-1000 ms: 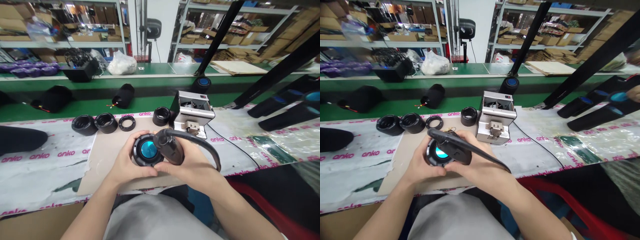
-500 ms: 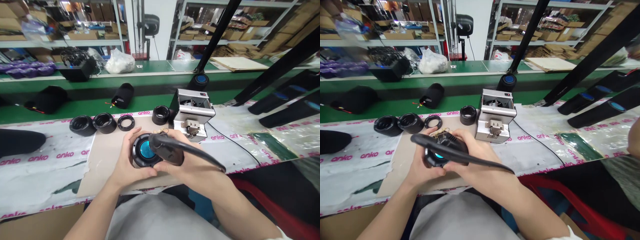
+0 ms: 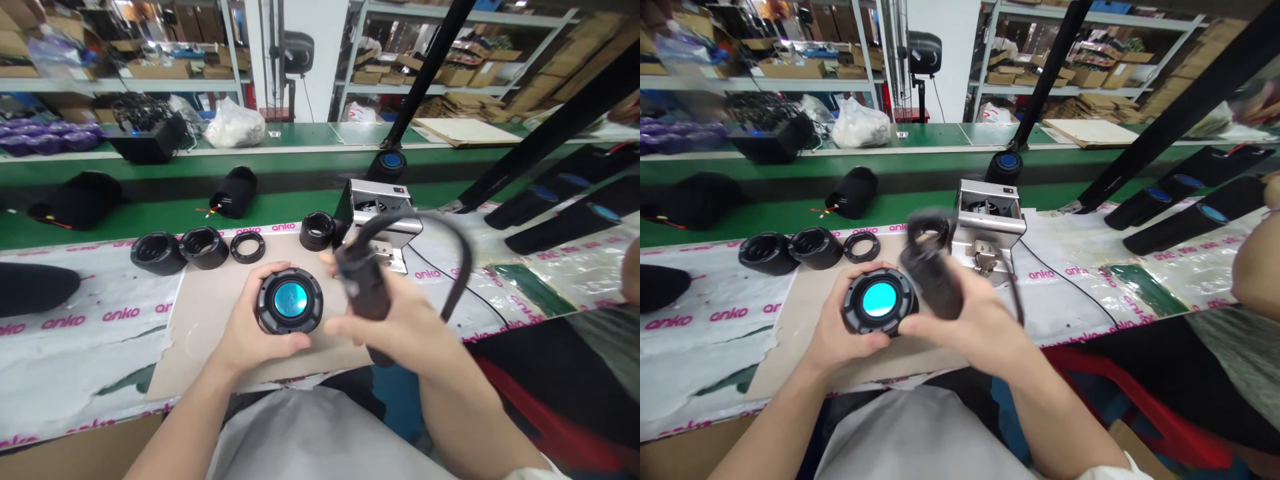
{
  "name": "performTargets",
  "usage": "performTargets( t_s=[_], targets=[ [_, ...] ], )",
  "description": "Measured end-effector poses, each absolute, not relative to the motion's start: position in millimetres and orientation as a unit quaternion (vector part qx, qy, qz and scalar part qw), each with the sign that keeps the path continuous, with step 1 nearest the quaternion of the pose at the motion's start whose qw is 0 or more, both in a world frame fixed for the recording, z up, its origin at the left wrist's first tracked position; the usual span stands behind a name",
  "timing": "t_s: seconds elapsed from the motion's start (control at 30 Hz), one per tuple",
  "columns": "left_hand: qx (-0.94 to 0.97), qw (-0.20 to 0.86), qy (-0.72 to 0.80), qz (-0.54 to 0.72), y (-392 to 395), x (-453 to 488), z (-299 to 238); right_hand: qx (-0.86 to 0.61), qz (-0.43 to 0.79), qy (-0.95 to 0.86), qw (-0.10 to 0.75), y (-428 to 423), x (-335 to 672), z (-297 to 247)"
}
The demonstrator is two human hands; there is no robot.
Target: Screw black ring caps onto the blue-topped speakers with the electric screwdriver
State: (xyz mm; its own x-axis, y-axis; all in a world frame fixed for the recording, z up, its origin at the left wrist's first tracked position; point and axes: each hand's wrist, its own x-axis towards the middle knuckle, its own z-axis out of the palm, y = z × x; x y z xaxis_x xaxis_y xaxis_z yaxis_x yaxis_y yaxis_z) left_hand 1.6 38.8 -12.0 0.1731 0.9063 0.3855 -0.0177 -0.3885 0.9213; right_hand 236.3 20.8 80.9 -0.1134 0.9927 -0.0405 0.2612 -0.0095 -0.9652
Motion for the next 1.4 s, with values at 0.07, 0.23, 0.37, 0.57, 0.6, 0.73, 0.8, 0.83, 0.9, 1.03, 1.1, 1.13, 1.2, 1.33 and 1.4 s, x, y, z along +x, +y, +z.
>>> performTargets(
  t_s=[0.07,0.23,0.37,0.57,0.6,0.73,0.8,0.83,0.9,1.03,1.1,1.13,1.2,1.33,1.4],
  targets=[
    [0.641,0.422,0.342,0.542,39,2,-10,-0.501,0.441,-0.525,0.529,30,258,88],
    [0.662,0.392,0.346,0.537,44,6,-8,-0.333,0.318,-0.404,0.790,49,302,106],
    [0.676,0.409,0.336,0.513,57,22,-8,-0.296,0.296,-0.408,0.811,62,303,113],
    [0.680,0.443,0.301,0.501,65,55,-5,-0.361,0.329,-0.478,0.730,91,288,110],
    [0.680,0.446,0.297,0.500,66,57,-5,-0.373,0.336,-0.483,0.718,95,287,109],
    [0.683,0.451,0.291,0.495,67,60,-4,-0.401,0.362,-0.488,0.685,104,284,106],
    [0.684,0.449,0.291,0.495,68,59,-4,-0.405,0.367,-0.486,0.682,105,280,104],
    [0.685,0.448,0.291,0.496,68,59,-4,-0.407,0.364,-0.482,0.686,106,278,103],
    [0.684,0.447,0.292,0.497,68,60,-4,-0.404,0.355,-0.470,0.699,105,275,101],
    [0.679,0.453,0.294,0.497,67,62,-2,-0.392,0.367,-0.486,0.689,104,274,99],
    [0.677,0.456,0.295,0.496,67,63,-1,-0.394,0.377,-0.495,0.677,103,276,99],
    [0.678,0.456,0.296,0.496,67,63,-1,-0.393,0.378,-0.495,0.677,103,277,99],
    [0.679,0.453,0.295,0.496,68,64,-2,-0.390,0.380,-0.496,0.677,102,278,97],
    [0.675,0.457,0.290,0.501,68,64,-2,-0.391,0.404,-0.491,0.665,99,280,95],
    [0.673,0.459,0.292,0.502,68,64,-2,-0.371,0.409,-0.490,0.674,95,282,101]
  ],
)
